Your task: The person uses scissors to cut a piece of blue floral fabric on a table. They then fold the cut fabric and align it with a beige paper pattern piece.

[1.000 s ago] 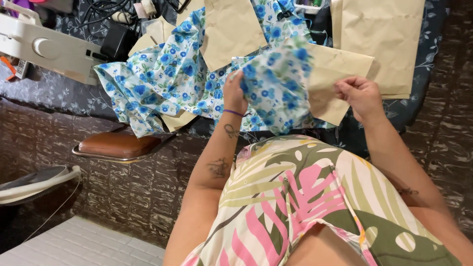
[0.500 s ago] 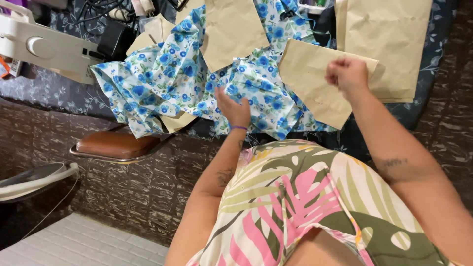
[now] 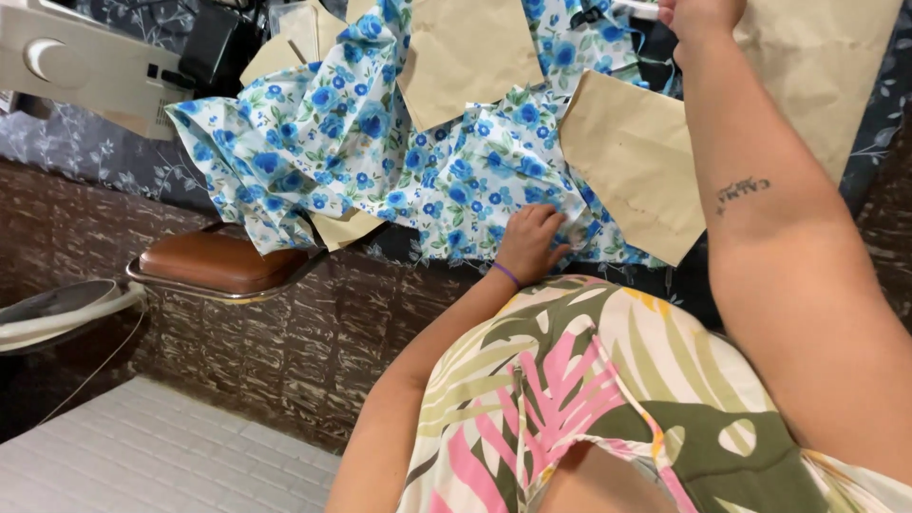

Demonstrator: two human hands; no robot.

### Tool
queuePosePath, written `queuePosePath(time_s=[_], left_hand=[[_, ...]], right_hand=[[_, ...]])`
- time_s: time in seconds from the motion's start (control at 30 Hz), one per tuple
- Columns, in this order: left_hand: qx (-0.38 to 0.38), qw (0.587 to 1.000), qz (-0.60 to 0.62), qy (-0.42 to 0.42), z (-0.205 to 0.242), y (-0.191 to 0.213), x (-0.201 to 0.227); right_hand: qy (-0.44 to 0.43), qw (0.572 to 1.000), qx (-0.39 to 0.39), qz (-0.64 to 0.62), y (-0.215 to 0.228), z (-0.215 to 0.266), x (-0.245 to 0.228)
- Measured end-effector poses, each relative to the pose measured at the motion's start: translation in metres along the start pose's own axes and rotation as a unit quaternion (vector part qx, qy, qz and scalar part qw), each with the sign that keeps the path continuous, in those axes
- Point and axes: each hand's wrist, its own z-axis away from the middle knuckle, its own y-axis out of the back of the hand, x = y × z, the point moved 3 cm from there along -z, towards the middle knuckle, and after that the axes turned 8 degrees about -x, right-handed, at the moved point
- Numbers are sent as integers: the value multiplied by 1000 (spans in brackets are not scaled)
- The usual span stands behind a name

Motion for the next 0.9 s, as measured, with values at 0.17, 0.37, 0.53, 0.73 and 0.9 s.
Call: queuePosePath(time_s=[0.17, 0.37, 0.53, 0.73, 0.9], left_hand=[[-56, 996, -66, 29, -7, -25, -1], [-99, 992, -20, 74, -15, -41, -24], [-119, 991, 55, 39, -8, -35, -36], [-134, 988, 71, 5, 0, -7, -16], [-151, 988, 33, 8, 9, 3, -4]], right_hand=[[146, 953, -109, 242, 12, 76, -9], [-1, 778, -410, 475, 64, 285, -10], [17, 744, -398, 537, 104, 328, 64], [102, 752, -332, 560, 105, 329, 108], [164, 730, -348, 565, 94, 328, 107]])
